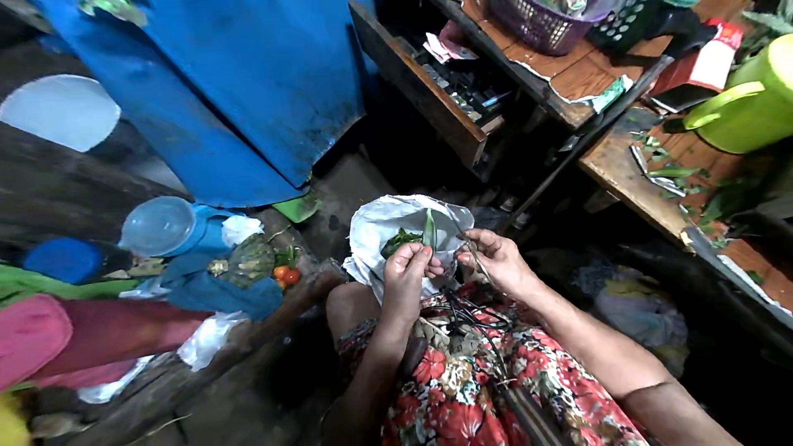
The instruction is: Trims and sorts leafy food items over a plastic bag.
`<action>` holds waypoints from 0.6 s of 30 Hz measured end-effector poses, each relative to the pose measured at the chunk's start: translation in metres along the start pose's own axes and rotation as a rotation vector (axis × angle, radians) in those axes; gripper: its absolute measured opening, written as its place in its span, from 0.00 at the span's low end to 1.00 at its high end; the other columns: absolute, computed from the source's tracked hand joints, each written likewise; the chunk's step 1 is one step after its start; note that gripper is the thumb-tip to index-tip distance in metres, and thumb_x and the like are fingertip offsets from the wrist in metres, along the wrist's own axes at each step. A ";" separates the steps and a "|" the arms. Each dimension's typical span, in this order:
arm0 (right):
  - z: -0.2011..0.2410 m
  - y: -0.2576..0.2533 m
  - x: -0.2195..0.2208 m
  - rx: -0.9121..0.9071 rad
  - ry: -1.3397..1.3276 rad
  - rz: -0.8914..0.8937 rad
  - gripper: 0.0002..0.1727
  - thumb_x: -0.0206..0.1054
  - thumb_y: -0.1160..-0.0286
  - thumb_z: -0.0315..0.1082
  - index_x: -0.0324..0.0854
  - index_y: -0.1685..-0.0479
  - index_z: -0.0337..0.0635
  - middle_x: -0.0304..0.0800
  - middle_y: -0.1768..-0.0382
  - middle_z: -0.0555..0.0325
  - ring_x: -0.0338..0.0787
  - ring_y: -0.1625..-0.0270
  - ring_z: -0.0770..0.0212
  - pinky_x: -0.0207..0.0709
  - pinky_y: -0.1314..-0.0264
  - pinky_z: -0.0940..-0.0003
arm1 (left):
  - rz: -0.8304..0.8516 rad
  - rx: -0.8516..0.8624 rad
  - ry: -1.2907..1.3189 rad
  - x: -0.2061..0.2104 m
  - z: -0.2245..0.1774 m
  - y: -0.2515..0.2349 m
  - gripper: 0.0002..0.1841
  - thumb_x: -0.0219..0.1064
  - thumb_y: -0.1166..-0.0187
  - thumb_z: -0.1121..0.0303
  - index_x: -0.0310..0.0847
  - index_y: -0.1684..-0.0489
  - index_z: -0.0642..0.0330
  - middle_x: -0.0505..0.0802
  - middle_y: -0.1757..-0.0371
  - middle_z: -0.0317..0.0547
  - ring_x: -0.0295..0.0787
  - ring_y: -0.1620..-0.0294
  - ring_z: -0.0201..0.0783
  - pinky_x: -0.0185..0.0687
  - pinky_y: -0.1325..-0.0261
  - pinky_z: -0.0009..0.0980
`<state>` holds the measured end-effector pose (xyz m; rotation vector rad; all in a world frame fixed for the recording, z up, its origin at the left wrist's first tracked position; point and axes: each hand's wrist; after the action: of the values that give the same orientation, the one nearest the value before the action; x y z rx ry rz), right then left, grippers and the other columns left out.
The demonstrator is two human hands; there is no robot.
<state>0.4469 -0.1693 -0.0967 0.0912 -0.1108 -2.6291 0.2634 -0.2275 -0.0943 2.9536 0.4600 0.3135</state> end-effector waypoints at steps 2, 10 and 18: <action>-0.003 0.003 -0.003 0.034 0.005 0.118 0.24 0.72 0.23 0.41 0.81 0.36 0.32 0.93 0.57 0.60 0.89 0.60 0.73 0.85 0.53 0.75 | 0.000 0.006 0.014 -0.003 0.002 -0.001 0.10 0.53 0.16 0.75 0.80 0.67 0.62 0.92 0.75 0.39 0.91 0.72 0.33 0.90 0.60 0.29; 0.005 0.005 0.001 0.119 -0.017 0.197 0.19 0.69 0.19 0.40 0.84 0.38 0.34 0.90 0.68 0.65 0.85 0.72 0.76 0.82 0.66 0.80 | 0.162 -0.017 -0.067 -0.012 0.002 0.001 0.10 0.53 0.18 0.74 0.78 0.70 0.56 0.89 0.77 0.33 0.88 0.73 0.29 0.87 0.59 0.27; 0.001 0.006 0.001 0.108 -0.023 0.188 0.18 0.70 0.20 0.36 0.84 0.38 0.33 0.89 0.68 0.64 0.84 0.73 0.76 0.81 0.68 0.80 | 0.135 -0.028 -0.076 -0.017 0.002 0.002 0.11 0.53 0.18 0.76 0.77 0.71 0.56 0.88 0.78 0.33 0.87 0.73 0.28 0.86 0.60 0.26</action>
<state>0.4484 -0.1750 -0.0947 0.0830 -0.2572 -2.4365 0.2485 -0.2352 -0.0994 2.9625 0.2455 0.2189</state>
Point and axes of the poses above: each hand's wrist, its own y-axis away from the middle knuckle, its own x-axis out of the palm, z = x × y
